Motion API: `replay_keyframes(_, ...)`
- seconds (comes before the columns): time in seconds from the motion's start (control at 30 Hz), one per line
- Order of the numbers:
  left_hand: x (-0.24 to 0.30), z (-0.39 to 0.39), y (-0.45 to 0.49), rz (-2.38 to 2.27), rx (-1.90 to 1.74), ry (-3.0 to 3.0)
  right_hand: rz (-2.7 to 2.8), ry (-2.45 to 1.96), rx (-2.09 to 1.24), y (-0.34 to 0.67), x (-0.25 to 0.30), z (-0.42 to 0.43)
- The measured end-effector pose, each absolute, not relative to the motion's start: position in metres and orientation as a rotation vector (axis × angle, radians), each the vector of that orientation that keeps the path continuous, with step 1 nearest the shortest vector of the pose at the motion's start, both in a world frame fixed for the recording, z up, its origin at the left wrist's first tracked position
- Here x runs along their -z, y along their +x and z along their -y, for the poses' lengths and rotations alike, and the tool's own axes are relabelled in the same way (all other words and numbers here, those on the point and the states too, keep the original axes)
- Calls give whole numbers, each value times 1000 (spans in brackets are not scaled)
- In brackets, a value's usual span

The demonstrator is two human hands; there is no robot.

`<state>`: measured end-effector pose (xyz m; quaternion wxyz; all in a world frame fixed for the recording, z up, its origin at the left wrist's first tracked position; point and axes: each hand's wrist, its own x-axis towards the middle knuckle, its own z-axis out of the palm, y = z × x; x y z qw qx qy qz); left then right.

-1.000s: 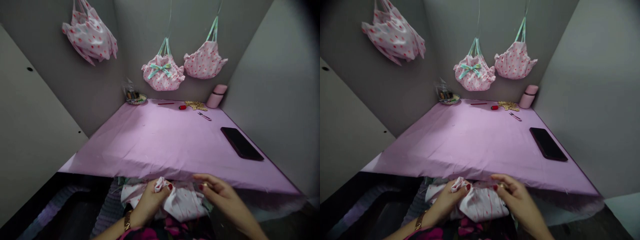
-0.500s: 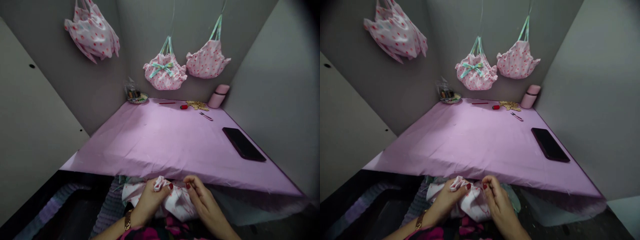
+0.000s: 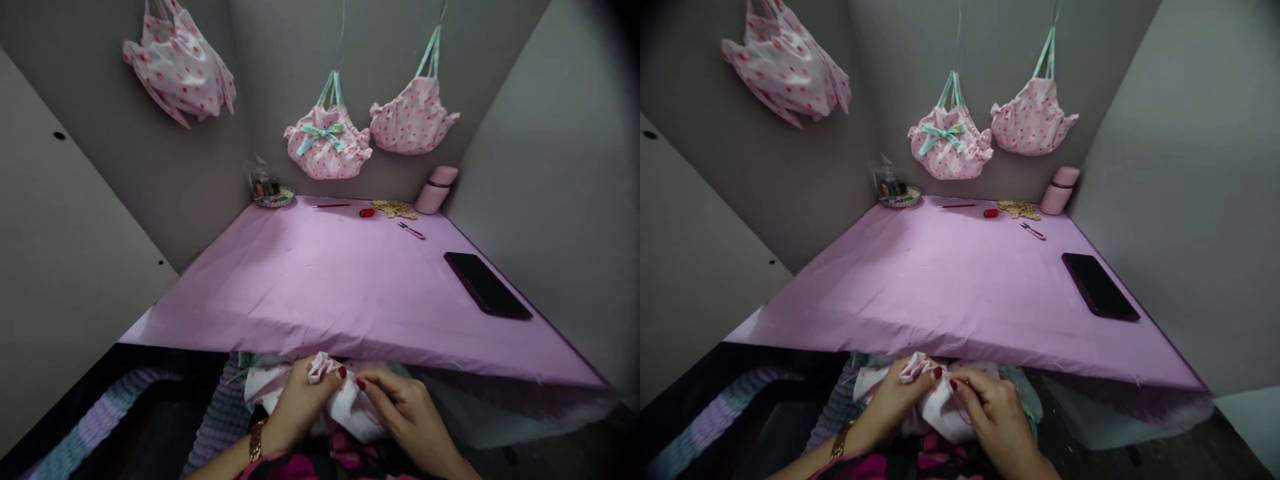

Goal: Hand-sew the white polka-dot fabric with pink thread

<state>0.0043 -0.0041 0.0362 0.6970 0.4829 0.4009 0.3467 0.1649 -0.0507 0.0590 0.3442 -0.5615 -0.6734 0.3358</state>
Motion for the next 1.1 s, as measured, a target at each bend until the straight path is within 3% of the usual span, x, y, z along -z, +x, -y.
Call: replay_keyframes(1.1, -42, 4, 4, -919, -763, 1096, 1744, -1462, -888, 163, -63, 50)
